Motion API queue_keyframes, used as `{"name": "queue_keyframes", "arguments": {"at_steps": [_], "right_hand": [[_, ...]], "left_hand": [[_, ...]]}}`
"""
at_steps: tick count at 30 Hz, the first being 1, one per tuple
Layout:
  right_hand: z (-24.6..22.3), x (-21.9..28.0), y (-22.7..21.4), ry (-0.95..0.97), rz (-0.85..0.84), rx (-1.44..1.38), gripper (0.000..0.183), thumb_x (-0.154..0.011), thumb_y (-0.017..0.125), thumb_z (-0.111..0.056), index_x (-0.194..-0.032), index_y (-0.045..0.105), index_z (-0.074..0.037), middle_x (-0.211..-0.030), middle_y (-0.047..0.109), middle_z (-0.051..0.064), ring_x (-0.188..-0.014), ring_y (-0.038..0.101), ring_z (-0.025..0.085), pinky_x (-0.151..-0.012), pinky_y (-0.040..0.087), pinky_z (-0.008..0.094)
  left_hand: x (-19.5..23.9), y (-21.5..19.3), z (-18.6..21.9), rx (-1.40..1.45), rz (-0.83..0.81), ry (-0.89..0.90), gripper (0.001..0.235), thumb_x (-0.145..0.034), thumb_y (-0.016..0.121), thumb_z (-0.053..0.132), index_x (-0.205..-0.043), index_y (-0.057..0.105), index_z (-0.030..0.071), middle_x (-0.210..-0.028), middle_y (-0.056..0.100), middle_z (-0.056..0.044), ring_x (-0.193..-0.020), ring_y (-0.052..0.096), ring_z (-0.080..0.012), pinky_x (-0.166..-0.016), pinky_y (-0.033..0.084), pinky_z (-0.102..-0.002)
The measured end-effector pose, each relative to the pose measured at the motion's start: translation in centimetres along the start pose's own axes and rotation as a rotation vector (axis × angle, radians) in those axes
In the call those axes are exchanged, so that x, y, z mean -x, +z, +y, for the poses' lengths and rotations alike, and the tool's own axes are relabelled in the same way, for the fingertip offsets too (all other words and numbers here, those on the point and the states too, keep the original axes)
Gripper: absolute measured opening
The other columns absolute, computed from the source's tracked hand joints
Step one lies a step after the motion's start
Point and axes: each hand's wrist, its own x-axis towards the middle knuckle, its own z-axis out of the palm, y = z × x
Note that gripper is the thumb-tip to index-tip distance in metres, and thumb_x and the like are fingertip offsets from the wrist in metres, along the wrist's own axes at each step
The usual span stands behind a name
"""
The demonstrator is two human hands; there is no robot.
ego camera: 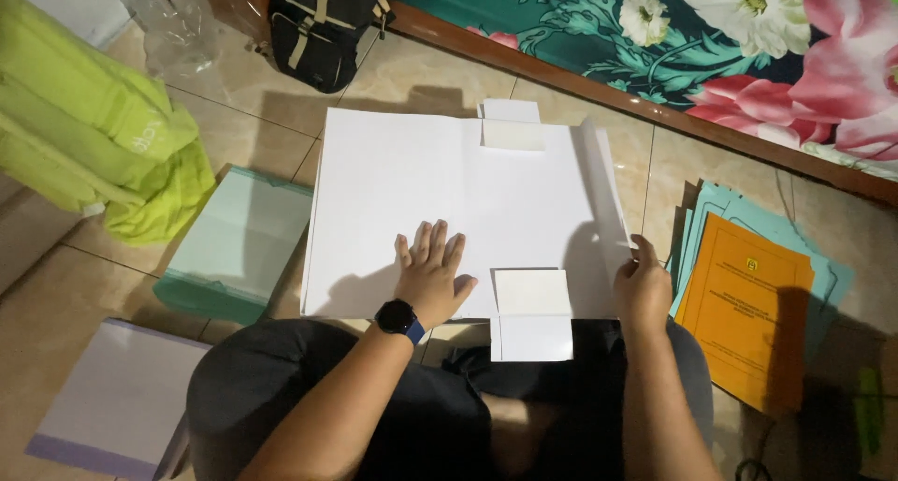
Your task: Folding teal envelopes and assembling white paper folders with yellow document inserts.
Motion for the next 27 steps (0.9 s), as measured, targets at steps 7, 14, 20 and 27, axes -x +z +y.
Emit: {"name": "queue_keyframes", "arguments": {"at_steps": [7,14,20,27], "right_hand": [[4.6,-2.9,4.7,-0.253,-0.277,0.679,0.082,-0.083,0.06,-0.012,-0.159,0.04,-0.036,-0.175,0.018,0.01,-0.16,0.011,0.038,-0.124,0.015,0.063],[-0.1,-2.3,2.3,-0.447,-0.511,0.117,0.068,-0.087,0.048,0.003,-0.152,0.048,-0.013,-0.166,0.035,0.011,-0.149,0.037,0.031,-0.125,0.03,0.043],[-0.9,-2.0,2.1,-0.457,-0.511,-0.05,0.058,-0.095,0.054,-0.025,-0.152,0.049,-0.014,-0.164,0.036,0.017,-0.148,0.035,0.04,-0.121,0.03,0.056],[-7.5,-0.5,0.0,-0.419,-0.628,0.293,0.081,-0.1,0.038,-0.062,-0.166,0.011,-0.025,-0.17,0.014,0.02,-0.155,0.014,0.041,-0.122,0.025,0.054]], "left_hand": [[-0.2,0.4,0.3,-0.053,-0.057,-0.027,0.073,-0.105,0.026,0.056,-0.166,0.01,0.018,-0.171,-0.006,-0.022,-0.156,-0.014,-0.0397,-0.115,-0.019,-0.067],[-4.0,6.0,1.8,0.138,0.364,0.344,0.048,-0.086,0.06,-0.001,-0.126,0.06,0.025,-0.153,0.048,-0.007,-0.147,0.036,-0.0324,-0.115,0.027,-0.063],[-2.6,5.4,3.0,0.594,0.19,0.484,0.038,-0.093,0.053,-0.001,-0.082,0.073,0.029,-0.158,0.047,0.005,-0.148,0.038,-0.0317,-0.121,0.035,-0.049],[-2.3,6.9,4.2,0.122,0.291,0.435,0.081,-0.086,0.057,0.073,-0.15,0.049,0.025,-0.164,0.028,-0.022,-0.154,0.019,-0.0427,-0.124,0.014,-0.062]]}}
